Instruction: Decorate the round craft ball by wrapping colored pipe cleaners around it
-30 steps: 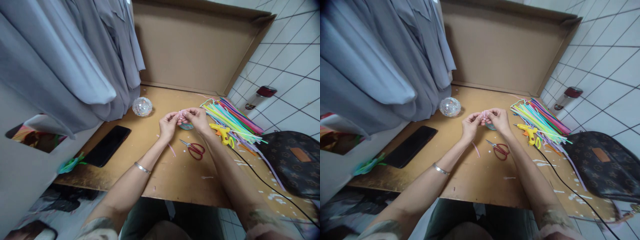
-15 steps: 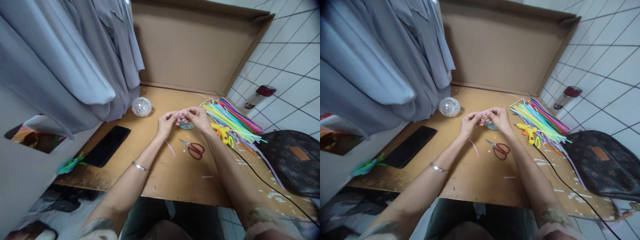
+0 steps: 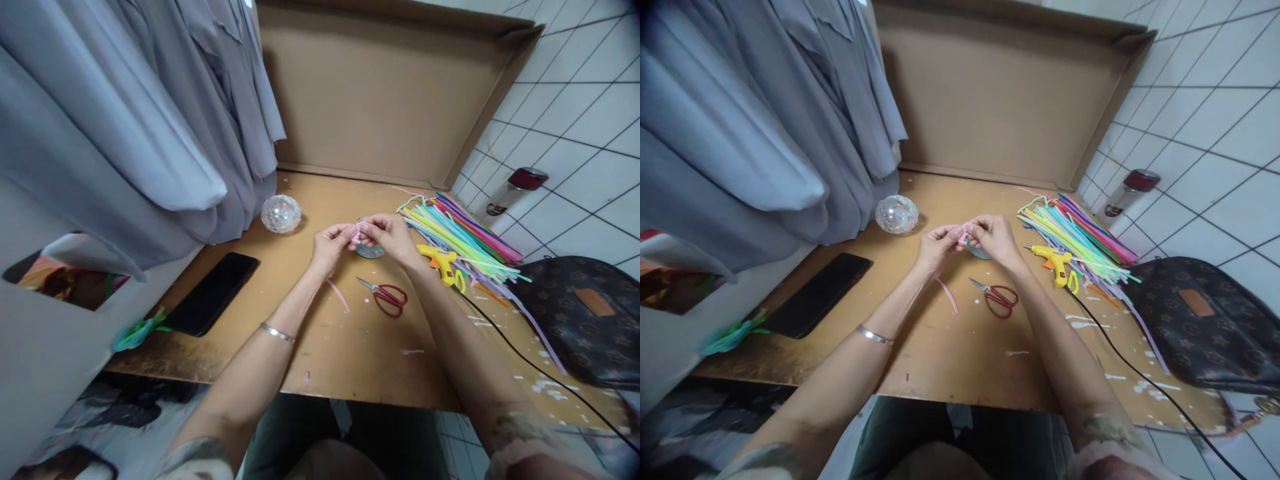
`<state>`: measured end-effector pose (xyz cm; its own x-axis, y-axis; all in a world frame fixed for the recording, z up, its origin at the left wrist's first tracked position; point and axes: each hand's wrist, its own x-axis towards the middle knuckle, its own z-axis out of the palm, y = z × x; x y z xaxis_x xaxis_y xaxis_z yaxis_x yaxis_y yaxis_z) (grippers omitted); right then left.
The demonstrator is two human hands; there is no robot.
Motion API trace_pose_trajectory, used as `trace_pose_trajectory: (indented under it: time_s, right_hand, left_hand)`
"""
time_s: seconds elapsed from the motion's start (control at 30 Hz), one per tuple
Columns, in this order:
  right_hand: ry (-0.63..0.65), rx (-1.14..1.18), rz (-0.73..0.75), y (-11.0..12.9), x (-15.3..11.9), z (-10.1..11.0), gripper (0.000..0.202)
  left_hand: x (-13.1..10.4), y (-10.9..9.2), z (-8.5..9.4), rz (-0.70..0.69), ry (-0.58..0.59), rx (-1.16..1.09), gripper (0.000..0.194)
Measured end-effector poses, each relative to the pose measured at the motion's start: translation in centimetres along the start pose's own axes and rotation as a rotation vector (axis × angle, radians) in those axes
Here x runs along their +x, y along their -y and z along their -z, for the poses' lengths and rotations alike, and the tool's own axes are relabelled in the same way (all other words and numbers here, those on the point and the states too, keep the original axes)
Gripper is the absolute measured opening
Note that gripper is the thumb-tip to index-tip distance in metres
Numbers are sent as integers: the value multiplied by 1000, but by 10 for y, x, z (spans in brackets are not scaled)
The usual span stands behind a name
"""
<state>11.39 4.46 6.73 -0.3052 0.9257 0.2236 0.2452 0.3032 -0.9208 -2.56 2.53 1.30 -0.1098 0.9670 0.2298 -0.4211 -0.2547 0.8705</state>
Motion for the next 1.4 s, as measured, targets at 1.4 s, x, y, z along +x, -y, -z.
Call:
trace_pose_trajectory:
  time_s: [1.4]
  right_hand:
    - [-155, -391, 312, -55, 23, 15, 62]
  left_hand:
    - [45, 52, 24, 10, -90, 85, 32]
